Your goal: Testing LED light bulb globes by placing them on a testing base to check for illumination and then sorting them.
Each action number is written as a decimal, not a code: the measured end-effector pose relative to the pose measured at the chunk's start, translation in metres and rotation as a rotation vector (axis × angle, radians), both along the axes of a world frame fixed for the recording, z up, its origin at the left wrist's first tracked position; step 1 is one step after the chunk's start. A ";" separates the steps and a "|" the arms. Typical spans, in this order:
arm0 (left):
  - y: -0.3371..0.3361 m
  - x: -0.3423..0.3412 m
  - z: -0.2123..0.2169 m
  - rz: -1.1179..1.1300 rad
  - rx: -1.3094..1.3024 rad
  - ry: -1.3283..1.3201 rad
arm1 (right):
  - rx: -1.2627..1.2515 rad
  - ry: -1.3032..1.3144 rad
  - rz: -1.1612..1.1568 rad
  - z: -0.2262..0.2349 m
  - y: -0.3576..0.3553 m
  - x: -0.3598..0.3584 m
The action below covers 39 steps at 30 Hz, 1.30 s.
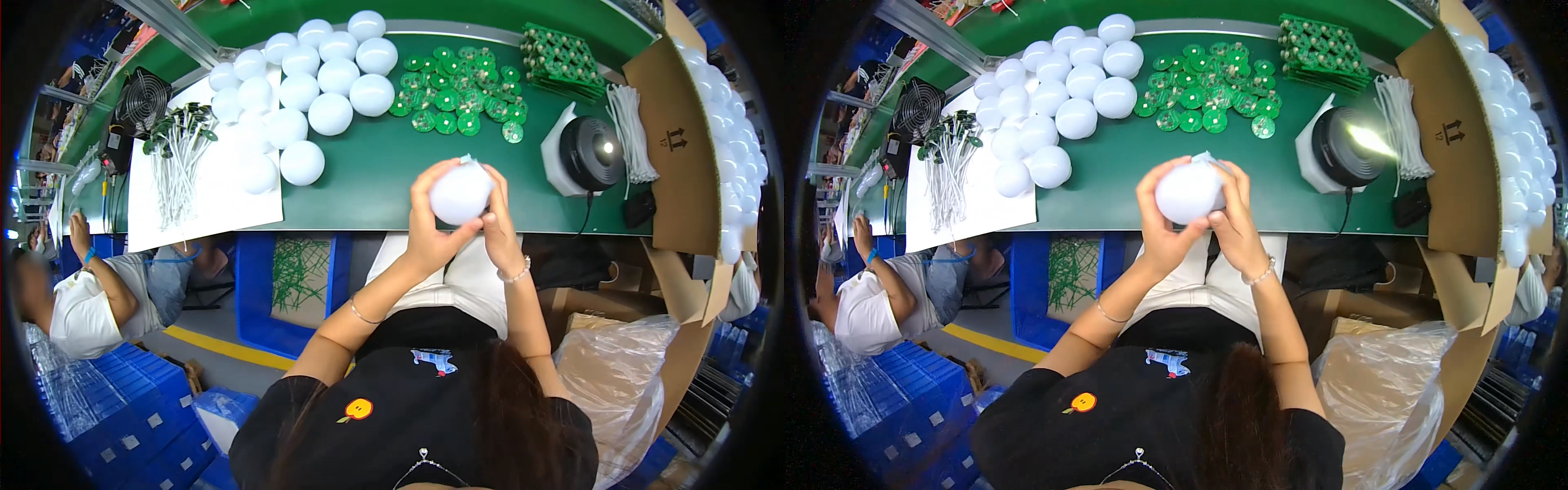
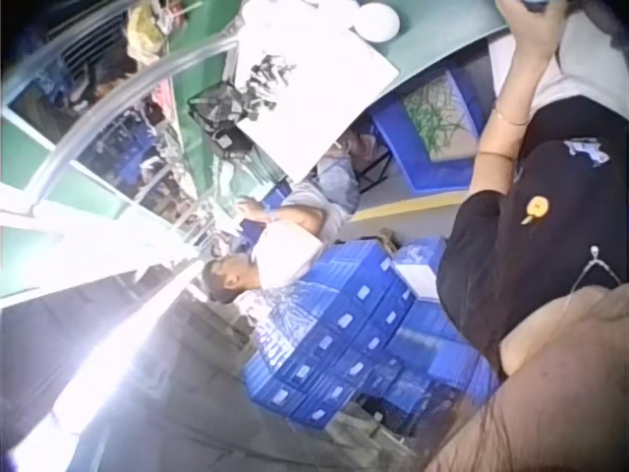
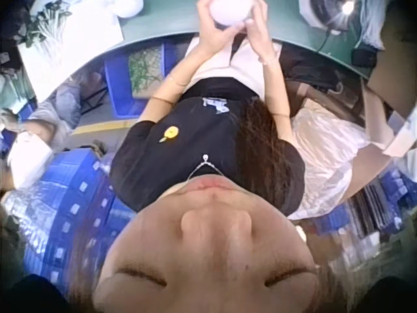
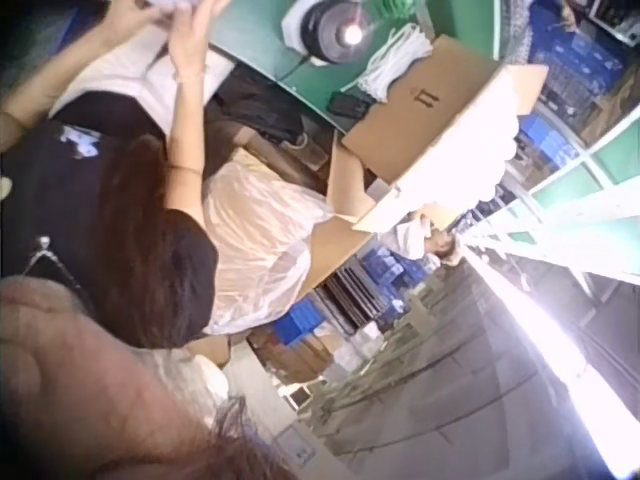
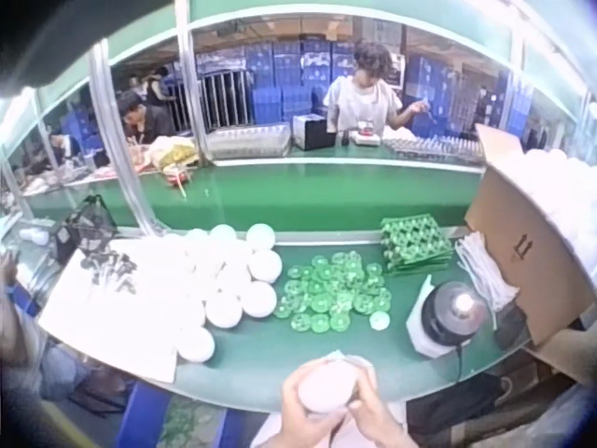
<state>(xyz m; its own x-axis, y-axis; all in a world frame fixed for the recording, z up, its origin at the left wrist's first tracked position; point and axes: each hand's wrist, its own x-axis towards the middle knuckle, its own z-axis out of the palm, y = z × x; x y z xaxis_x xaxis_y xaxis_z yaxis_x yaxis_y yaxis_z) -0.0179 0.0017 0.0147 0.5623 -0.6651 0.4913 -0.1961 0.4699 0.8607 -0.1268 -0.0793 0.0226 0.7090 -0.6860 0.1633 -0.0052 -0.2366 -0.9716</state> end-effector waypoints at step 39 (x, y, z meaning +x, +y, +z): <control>-0.032 0.003 -0.013 -0.094 0.108 0.449 | 0.101 -0.342 -0.268 -0.022 -0.020 0.012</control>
